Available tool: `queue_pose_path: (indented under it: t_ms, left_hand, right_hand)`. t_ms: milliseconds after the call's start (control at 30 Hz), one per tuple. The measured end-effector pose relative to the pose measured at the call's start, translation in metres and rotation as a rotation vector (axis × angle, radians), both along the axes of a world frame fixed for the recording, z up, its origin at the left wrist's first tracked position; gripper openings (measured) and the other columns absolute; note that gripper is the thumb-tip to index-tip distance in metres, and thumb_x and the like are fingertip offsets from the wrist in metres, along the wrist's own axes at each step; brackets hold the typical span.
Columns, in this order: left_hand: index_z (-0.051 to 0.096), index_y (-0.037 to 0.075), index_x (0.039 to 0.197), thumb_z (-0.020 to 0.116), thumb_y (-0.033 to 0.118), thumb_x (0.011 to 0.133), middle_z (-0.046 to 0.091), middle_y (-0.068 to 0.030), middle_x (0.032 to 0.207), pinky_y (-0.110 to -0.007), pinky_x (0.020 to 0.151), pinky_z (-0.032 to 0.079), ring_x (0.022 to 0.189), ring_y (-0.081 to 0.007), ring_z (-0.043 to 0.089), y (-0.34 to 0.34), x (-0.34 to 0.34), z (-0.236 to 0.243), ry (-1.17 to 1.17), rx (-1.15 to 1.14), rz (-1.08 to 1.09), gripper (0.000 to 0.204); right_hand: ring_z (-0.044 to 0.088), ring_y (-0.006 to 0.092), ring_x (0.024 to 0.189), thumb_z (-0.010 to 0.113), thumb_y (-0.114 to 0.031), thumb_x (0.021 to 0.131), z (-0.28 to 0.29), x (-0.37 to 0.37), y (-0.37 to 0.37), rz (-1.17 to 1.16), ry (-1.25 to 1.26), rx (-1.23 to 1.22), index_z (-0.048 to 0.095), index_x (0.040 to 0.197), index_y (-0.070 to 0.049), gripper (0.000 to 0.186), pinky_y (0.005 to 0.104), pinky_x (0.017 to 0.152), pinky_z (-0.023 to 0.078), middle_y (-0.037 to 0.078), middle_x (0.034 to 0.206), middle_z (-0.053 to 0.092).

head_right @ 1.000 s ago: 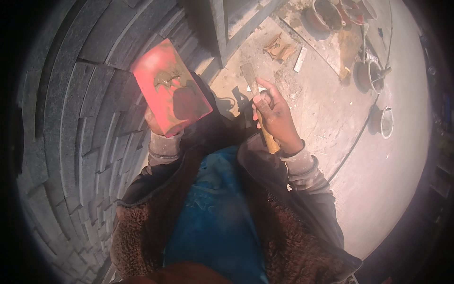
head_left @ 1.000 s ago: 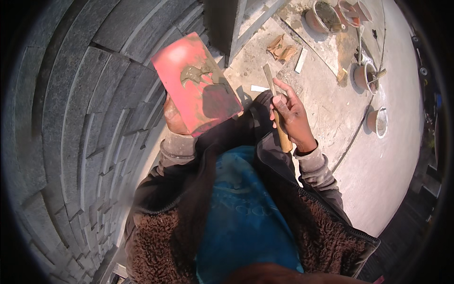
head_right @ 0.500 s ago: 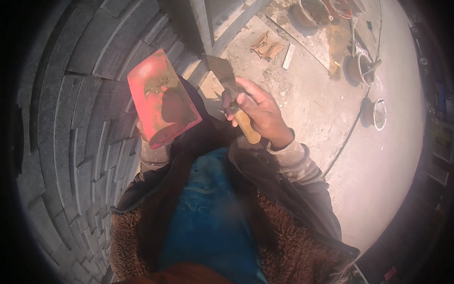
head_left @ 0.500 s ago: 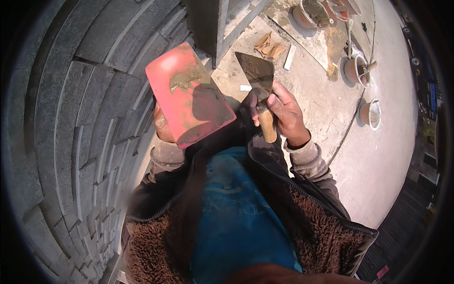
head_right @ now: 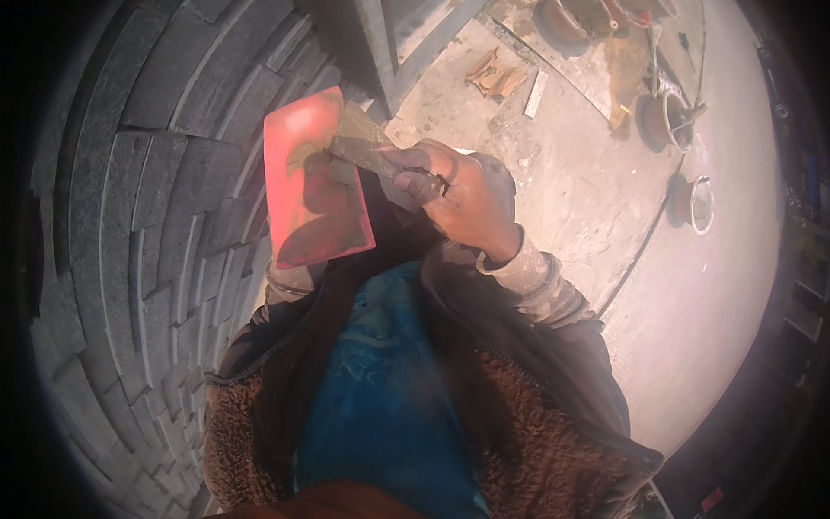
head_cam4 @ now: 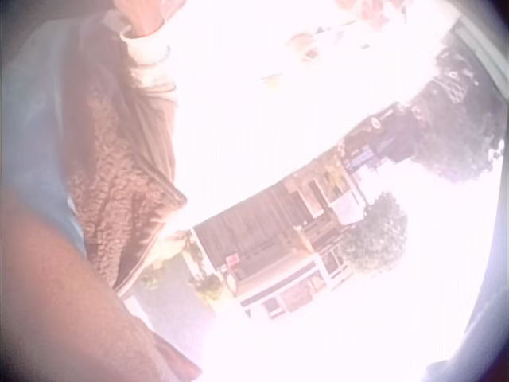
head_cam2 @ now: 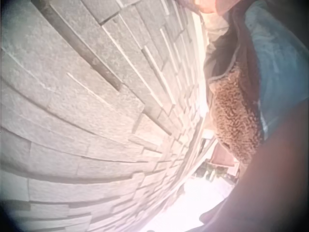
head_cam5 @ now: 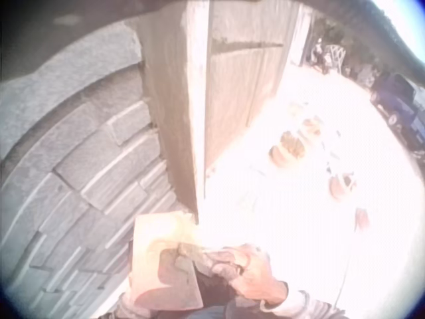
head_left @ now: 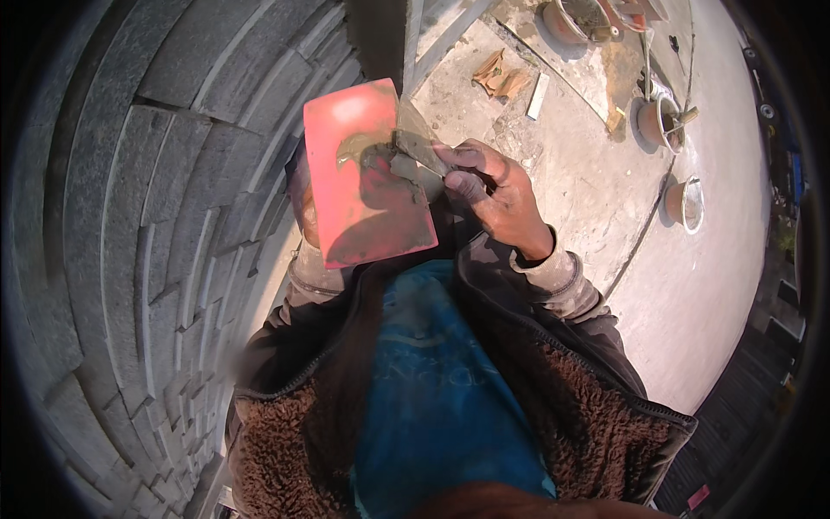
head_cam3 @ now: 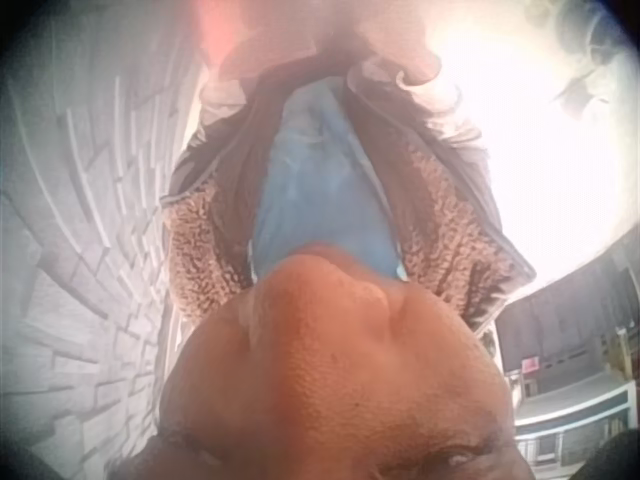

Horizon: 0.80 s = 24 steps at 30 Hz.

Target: The person uses a trowel to scoop mortar from a red hawk and applies it to the joints of a curved stone wall. The person repeatedly smooths the mortar into the gaps between stones, working along the wall surface.

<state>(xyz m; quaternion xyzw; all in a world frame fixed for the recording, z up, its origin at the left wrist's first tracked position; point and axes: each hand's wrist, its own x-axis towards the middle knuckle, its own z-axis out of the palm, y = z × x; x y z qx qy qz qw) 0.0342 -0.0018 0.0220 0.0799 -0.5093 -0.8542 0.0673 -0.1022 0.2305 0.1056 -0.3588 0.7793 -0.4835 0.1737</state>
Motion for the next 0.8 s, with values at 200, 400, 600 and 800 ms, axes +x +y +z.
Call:
queue_pose_path:
  t_ms: [200,400,600,800]
  left_hand:
    - [0.046,0.001,0.145,0.061,0.026,0.100,0.057,-0.0183,0.138,-0.044,0.102,0.054,0.125,-0.0306,0.059,0.004,-0.006,0.025,0.224,0.827,-0.124,0.054]
    - [0.046,0.000,0.145,0.062,0.025,0.100,0.058,-0.0188,0.137,-0.046,0.101,0.054,0.124,-0.0319,0.061,0.020,-0.009,0.018,0.126,0.701,-0.127,0.054]
    - [0.045,-0.001,0.146,0.061,0.027,0.100,0.058,-0.0191,0.137,-0.045,0.102,0.054,0.123,-0.0321,0.062,0.013,-0.010,-0.008,0.129,0.747,-0.181,0.056]
    - [0.044,-0.002,0.147,0.061,0.030,0.101,0.059,-0.0195,0.136,-0.045,0.103,0.054,0.122,-0.0319,0.063,0.031,-0.020,0.021,0.087,0.805,-0.205,0.058]
  right_hand:
    - [0.067,0.0159,0.077,0.080,-0.011,0.089,-0.018,0.004,0.007,-0.416,-0.064,-0.296,0.068,0.121,-0.003,0.035,0.0297,0.071,0.052,0.007,0.085,0.065]
    - [0.066,0.0270,0.098,0.071,0.009,0.080,0.003,-0.004,-0.046,-0.342,0.735,-0.408,0.072,0.121,-0.011,0.046,0.0349,0.078,0.056,0.009,0.108,0.065]
    - [0.065,0.0273,0.098,0.072,0.007,0.070,-0.021,0.003,-0.034,-0.204,0.603,-0.355,0.074,0.125,-0.019,0.060,0.0371,0.083,0.056,0.005,0.112,0.065]
    - [0.061,0.0309,0.101,0.065,0.016,0.072,-0.035,0.010,0.013,-0.167,0.618,-0.149,0.076,0.123,-0.009,0.058,0.0395,0.087,0.052,0.013,0.112,0.066]
